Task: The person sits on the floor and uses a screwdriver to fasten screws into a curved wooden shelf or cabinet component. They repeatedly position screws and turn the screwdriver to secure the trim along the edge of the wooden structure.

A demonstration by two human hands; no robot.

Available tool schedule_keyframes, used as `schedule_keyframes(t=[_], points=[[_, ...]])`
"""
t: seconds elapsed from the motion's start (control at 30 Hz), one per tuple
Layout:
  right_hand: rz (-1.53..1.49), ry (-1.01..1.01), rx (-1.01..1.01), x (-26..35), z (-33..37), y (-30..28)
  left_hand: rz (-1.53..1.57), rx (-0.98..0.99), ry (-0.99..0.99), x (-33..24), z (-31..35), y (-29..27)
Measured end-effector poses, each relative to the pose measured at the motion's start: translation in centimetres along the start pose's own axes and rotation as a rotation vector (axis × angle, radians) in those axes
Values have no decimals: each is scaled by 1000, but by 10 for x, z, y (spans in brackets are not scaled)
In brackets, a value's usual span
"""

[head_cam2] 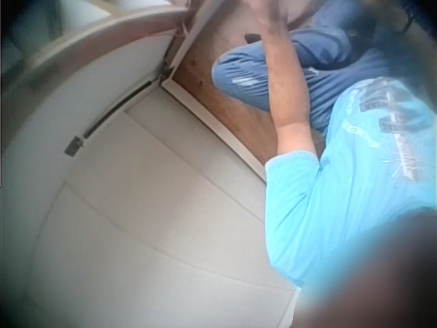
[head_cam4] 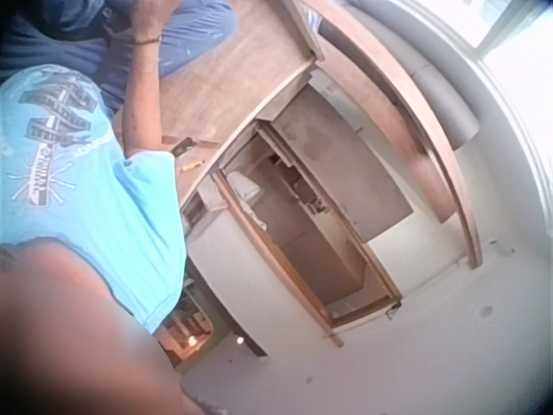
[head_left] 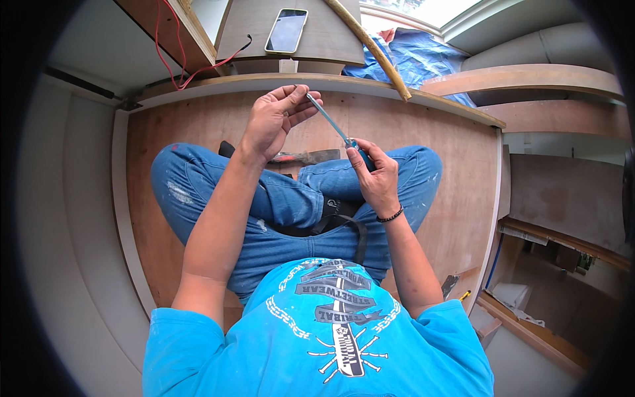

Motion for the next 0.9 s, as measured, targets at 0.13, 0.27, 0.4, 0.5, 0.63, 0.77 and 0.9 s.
schedule_keyframes(t=[0.13,0.27,0.4,0.5,0.63,0.77,0.9], points=[[90,-45,-9,2,-2,-6,-29,-9,0,4,-2,-1],[301,-163,-104,29,-9,-15,101,-99,39,18,-8,-13],[551,-205,-39,40,-32,-1,392,-313,131,53,-31,-44],[788,-255,53,51,-59,18,552,-463,148,81,-53,-79],[938,-470,92,63,-94,55,729,-570,209,92,-77,-113],[1062,-575,216,71,-121,90,847,-657,222,102,-95,-142],[1176,-676,316,81,-135,116,951,-719,187,123,-105,-155]])
Point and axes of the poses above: each hand's wrist, its own z-axis away from the middle knuckle, its own y-axis out of the palm, x = y × z, the point moved 9 cm from there along -z, towards the middle knuckle, and after that the axes turned 15 degrees about z, right-handed, at the moved point
